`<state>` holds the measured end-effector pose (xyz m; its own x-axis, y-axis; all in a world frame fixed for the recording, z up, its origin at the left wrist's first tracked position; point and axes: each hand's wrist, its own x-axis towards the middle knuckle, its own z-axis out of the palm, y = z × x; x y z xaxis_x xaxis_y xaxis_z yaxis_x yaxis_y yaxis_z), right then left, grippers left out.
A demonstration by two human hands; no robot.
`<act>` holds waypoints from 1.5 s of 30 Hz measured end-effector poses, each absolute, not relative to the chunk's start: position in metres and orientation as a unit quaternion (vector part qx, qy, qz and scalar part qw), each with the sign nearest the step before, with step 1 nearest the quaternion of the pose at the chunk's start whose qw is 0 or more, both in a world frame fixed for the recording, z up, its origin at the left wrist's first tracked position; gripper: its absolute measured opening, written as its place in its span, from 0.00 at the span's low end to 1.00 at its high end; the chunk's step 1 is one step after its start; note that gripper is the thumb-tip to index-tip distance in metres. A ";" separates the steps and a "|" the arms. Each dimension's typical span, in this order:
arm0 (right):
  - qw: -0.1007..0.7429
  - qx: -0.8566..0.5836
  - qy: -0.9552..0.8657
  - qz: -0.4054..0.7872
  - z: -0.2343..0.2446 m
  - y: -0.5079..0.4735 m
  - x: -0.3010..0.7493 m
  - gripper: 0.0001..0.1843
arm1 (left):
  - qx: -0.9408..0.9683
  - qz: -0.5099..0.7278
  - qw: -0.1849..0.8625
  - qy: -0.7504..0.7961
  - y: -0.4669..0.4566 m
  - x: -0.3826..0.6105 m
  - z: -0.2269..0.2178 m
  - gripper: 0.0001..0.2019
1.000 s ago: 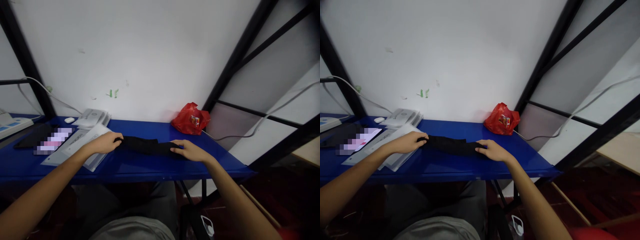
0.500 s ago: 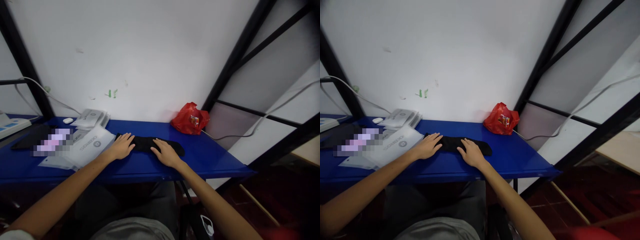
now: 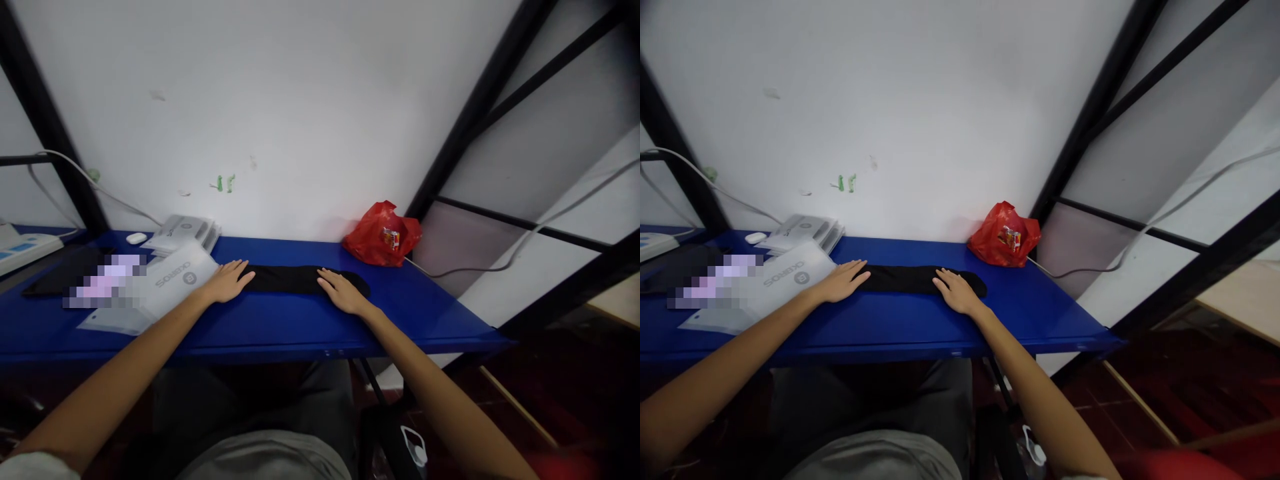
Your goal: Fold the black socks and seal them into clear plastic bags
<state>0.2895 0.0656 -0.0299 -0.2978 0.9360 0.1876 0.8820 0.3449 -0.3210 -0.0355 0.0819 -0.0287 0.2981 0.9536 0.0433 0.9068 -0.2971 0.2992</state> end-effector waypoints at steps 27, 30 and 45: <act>0.235 -0.602 -0.762 0.037 -0.049 0.086 0.346 0.21 | 0.777 0.035 0.084 0.623 0.101 -0.007 0.004 0.23; 0.236 -0.614 -0.753 0.032 -0.050 0.087 0.348 0.21 | 0.765 0.011 0.118 0.633 0.104 -0.005 0.015 0.25; 0.369 -0.610 -0.701 -0.009 -0.039 0.077 0.341 0.22 | 0.713 0.111 0.247 0.647 0.082 -0.037 0.061 0.10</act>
<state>0.3408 0.0770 -0.0386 0.0176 0.8488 0.5284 0.8622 0.2548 -0.4378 -0.0368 0.0824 0.0614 0.1384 0.9773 -0.1603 0.8676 -0.0416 0.4955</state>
